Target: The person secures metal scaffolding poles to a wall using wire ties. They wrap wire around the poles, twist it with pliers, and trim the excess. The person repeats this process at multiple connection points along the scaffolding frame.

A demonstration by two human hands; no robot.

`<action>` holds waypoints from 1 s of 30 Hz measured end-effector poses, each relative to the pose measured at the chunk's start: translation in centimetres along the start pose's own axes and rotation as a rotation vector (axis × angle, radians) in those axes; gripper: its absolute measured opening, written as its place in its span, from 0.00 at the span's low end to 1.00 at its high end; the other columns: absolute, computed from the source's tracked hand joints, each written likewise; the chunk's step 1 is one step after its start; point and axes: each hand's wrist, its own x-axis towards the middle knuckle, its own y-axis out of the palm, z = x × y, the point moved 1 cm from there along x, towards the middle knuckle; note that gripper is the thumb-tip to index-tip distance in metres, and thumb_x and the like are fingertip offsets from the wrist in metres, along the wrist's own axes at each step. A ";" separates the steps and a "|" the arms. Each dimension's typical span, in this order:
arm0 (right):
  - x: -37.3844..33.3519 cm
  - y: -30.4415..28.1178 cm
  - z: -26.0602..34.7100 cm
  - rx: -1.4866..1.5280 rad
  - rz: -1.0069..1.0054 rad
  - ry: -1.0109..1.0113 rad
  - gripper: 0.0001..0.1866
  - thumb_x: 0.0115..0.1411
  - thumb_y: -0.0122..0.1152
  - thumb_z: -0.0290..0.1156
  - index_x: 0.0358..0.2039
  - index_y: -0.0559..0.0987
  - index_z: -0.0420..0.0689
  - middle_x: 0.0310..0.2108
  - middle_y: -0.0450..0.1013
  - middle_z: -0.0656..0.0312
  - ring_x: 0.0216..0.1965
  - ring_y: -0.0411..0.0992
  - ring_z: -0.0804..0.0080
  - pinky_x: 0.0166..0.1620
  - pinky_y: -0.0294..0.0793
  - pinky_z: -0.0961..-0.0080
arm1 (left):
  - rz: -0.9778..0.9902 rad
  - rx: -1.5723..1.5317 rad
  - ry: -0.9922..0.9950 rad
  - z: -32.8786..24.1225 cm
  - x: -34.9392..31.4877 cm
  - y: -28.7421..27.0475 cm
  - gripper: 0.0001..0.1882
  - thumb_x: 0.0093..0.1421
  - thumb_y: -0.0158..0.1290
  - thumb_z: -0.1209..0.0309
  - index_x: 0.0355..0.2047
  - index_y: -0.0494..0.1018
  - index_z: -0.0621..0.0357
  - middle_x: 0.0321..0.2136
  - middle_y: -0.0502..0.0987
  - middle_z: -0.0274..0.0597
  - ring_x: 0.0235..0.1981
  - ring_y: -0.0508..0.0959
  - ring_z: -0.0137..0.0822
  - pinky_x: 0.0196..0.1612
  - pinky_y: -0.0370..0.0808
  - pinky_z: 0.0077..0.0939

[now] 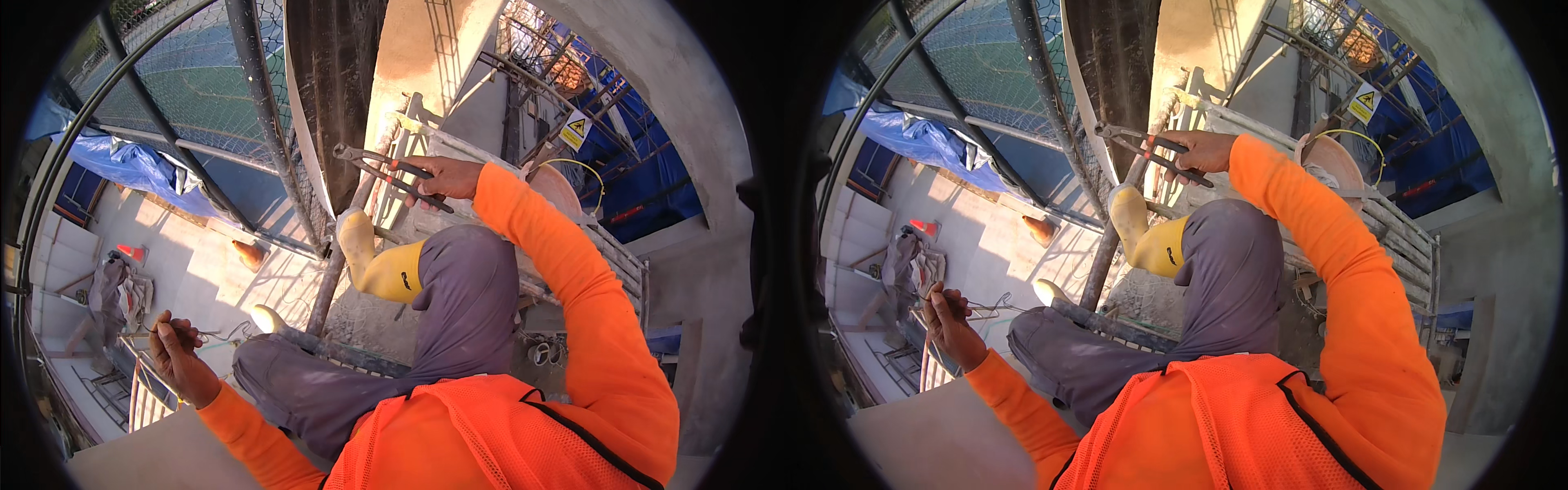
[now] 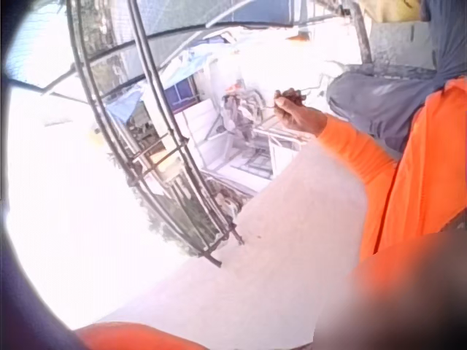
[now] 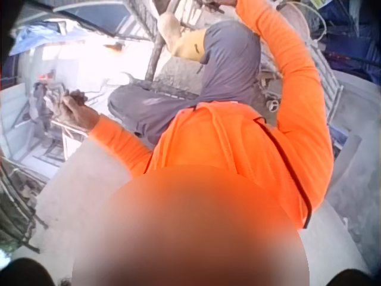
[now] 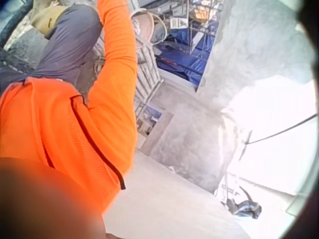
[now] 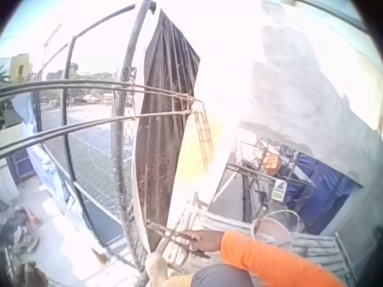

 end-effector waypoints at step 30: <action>2.3 26.1 7.0 0.151 -0.116 -0.309 0.22 0.72 0.58 0.33 0.61 0.70 0.34 0.37 0.78 0.61 0.39 0.75 0.77 0.47 0.76 0.76 | 0.032 0.109 0.364 -8.1 -5.1 5.8 0.12 0.74 0.50 0.71 0.47 0.78 0.68 0.34 0.79 0.41 0.30 0.81 0.27 0.35 0.78 0.22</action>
